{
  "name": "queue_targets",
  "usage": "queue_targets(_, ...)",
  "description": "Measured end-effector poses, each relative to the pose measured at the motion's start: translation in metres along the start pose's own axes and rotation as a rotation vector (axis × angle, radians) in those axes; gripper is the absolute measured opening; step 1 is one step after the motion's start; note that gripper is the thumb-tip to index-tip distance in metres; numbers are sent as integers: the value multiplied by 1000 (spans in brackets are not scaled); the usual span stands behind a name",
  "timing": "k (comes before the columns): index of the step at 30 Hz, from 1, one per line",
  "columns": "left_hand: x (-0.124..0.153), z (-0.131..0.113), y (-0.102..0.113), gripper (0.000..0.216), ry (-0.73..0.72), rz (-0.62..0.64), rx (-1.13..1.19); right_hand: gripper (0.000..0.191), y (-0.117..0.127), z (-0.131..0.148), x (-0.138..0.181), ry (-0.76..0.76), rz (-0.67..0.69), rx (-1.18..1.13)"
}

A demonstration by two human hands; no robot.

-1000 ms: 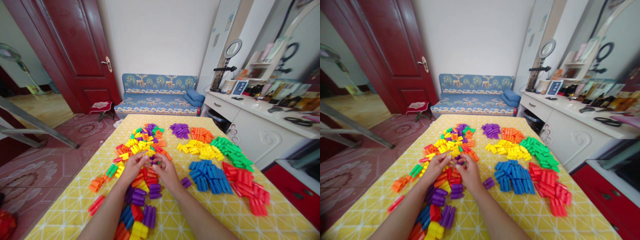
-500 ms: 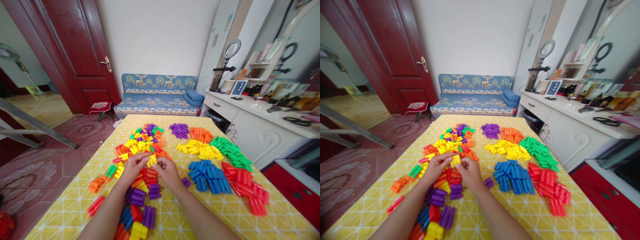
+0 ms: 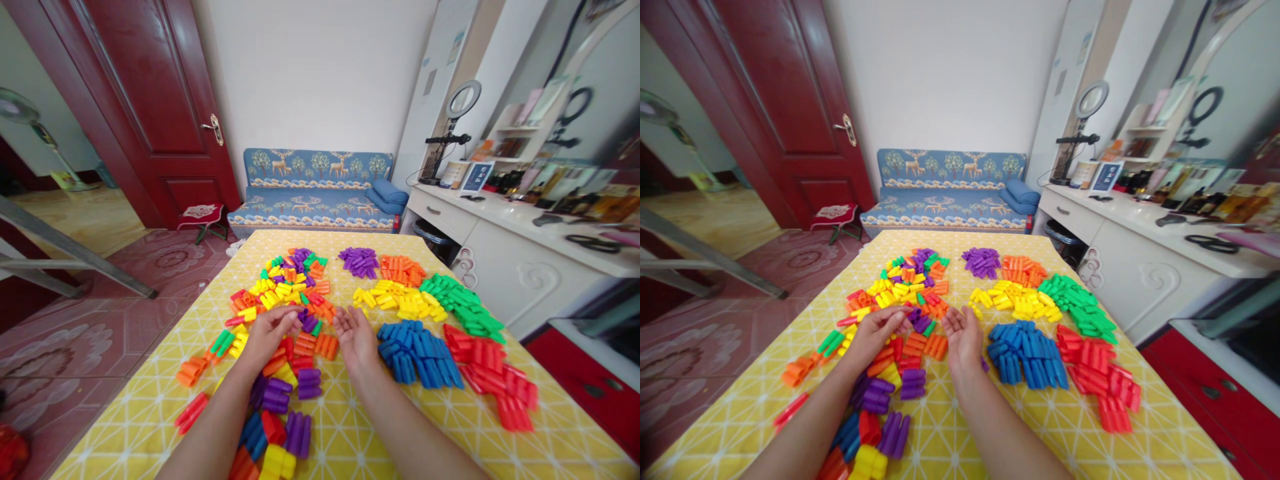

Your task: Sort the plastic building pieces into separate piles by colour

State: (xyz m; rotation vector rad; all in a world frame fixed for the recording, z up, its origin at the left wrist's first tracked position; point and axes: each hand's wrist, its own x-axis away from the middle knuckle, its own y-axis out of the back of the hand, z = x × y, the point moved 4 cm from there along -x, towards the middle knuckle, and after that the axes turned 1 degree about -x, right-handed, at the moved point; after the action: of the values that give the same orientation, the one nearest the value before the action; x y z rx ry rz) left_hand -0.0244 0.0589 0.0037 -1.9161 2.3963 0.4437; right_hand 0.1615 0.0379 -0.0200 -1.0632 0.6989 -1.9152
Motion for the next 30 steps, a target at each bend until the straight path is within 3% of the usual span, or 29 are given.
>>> queue_targets(4, 0, 0, 3, 36, -18, -64, -70, 12, -2, -1, 5, 80, 81, 68)
queue_targets(9, 1, -4, 18, 28, -141, -317, -342, 27, -2, -5, 10, 167, 185, 319)
queue_targets(14, 0, -4, 25, 24, -250, -410, -577, 20, -7, 9, 10, 699, 344, 933)
queue_targets(16, -1, -1, 24, 24, -243, -393, -612, 27, -5, 6, 6, 821, 394, 1109)
queue_targets(21, 0, 1, 12, 30, -238, -249, -648, 56, 5, -16, -3, 799, 435, 1370)
queue_targets(26, 4, -4, -5, 49, -326, 12, -708, 55, 1, -30, 10, 729, 636, 1274)
queue_targets(30, 5, -5, -7, 47, -328, 48, -673, 45, -5, -32, 19, 554, 712, 1106)
